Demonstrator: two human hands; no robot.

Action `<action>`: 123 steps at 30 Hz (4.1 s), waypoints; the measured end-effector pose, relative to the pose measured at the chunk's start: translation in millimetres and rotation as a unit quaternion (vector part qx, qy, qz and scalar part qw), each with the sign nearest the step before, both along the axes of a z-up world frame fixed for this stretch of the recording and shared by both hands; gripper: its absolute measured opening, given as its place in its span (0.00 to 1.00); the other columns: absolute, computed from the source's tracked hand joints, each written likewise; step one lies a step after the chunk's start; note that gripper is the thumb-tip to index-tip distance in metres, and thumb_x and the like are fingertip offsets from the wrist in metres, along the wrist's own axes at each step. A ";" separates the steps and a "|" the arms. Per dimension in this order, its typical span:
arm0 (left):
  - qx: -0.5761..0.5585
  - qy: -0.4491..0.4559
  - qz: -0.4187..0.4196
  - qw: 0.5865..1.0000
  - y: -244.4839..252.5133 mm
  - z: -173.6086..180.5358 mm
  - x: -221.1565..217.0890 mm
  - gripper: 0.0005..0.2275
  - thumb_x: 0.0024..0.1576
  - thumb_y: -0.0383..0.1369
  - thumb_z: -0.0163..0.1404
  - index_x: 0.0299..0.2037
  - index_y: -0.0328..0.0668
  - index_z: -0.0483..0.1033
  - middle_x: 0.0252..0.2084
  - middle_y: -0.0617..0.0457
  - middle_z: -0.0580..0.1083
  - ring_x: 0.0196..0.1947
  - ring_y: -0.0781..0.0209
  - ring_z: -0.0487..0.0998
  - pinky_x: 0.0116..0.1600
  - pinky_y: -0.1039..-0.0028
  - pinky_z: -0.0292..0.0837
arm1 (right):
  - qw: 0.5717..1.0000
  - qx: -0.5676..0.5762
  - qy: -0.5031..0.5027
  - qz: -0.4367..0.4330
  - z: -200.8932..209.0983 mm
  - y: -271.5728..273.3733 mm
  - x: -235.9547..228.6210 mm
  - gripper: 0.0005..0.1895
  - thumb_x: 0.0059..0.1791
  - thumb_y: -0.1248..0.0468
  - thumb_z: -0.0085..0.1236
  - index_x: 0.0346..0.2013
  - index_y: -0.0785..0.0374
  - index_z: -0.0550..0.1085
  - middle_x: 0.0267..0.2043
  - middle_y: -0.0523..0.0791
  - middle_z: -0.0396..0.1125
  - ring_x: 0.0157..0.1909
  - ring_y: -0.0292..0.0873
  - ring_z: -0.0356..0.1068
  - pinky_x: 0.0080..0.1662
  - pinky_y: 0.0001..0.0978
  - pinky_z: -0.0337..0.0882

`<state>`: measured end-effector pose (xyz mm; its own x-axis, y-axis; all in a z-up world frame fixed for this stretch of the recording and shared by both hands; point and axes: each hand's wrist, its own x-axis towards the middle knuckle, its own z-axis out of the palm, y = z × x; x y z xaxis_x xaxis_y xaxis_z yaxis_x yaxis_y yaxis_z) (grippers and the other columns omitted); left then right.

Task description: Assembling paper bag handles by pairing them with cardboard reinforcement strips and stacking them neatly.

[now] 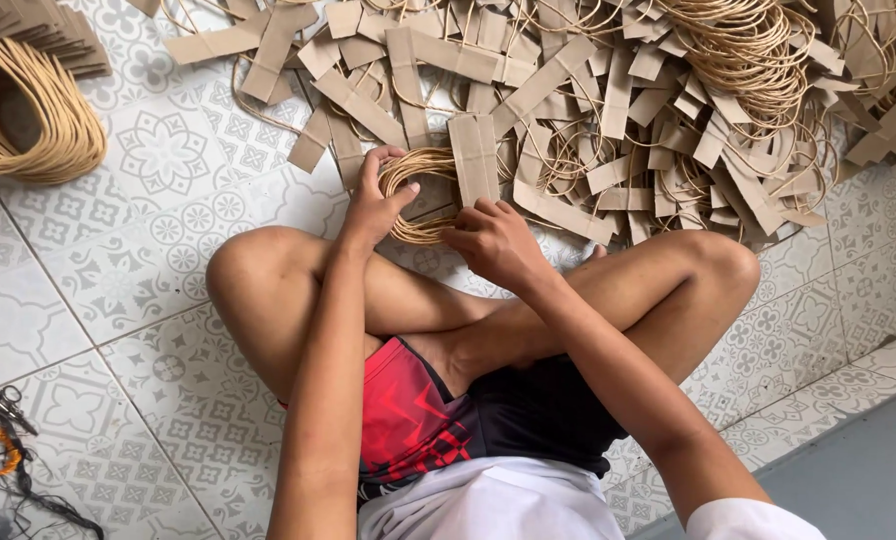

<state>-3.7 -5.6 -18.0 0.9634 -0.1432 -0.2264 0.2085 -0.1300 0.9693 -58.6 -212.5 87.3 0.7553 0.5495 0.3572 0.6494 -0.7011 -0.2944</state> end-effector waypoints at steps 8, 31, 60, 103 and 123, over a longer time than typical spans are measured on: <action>0.130 -0.087 -0.034 0.987 -8.7 -3.5 -5.1 0.25 0.59 0.24 0.45 0.68 0.48 0.62 0.59 0.39 0.66 0.65 0.37 0.67 0.69 0.51 0.61 | 0.993 0.016 0.096 -0.064 1.9 0.3 -4.5 0.09 0.53 0.50 0.60 0.37 0.48 0.81 0.34 0.41 0.72 0.34 0.43 0.69 0.36 0.35 0.65; 0.221 0.005 -0.105 0.970 -2.0 -8.5 -8.0 0.30 0.57 0.21 0.40 0.71 0.61 0.55 0.58 0.34 0.67 0.63 0.26 0.67 0.65 0.45 0.64 | 0.924 0.031 0.292 -0.245 -32.8 -7.3 38.3 0.48 0.49 0.61 0.58 0.78 0.44 0.42 0.75 0.61 0.40 0.53 0.78 0.68 0.49 0.71 0.74; 0.252 0.092 -0.091 0.959 -16.1 46.3 1.5 0.30 0.55 0.22 0.41 0.69 0.59 0.62 0.39 0.40 0.78 0.33 0.51 0.83 0.46 0.66 0.77 | 0.917 -0.126 0.252 -0.282 -75.4 -160.6 68.5 0.03 0.42 0.69 0.60 0.27 0.62 0.81 0.24 0.51 0.73 0.29 0.58 0.77 0.27 0.49 0.75; -0.119 0.183 -0.027 0.975 7.3 57.2 -2.1 0.18 0.59 0.40 0.48 0.54 0.38 0.77 0.47 0.54 0.77 0.46 0.66 0.73 0.47 0.77 0.69 | 0.942 0.205 0.234 -0.127 133.4 -20.9 74.1 0.07 0.53 0.68 0.62 0.43 0.70 0.79 0.34 0.49 0.76 0.30 0.36 0.74 0.30 0.21 0.71; -0.118 0.149 -0.053 0.980 4.7 79.4 -2.9 0.32 0.64 0.62 0.32 0.54 0.46 0.79 0.75 0.38 0.53 0.72 0.31 0.57 0.67 0.40 0.59 | 0.928 -0.345 -0.101 0.095 71.7 -4.5 83.5 0.05 0.42 0.53 0.66 0.24 0.31 0.80 0.44 0.37 0.70 0.60 0.49 0.61 0.66 0.60 0.56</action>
<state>-6.7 -0.9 61.4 0.8368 -0.3214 -0.4432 0.4839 0.0553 0.8734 24.9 -216.9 158.9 0.5768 0.8168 -0.0050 0.7740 -0.5446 0.3230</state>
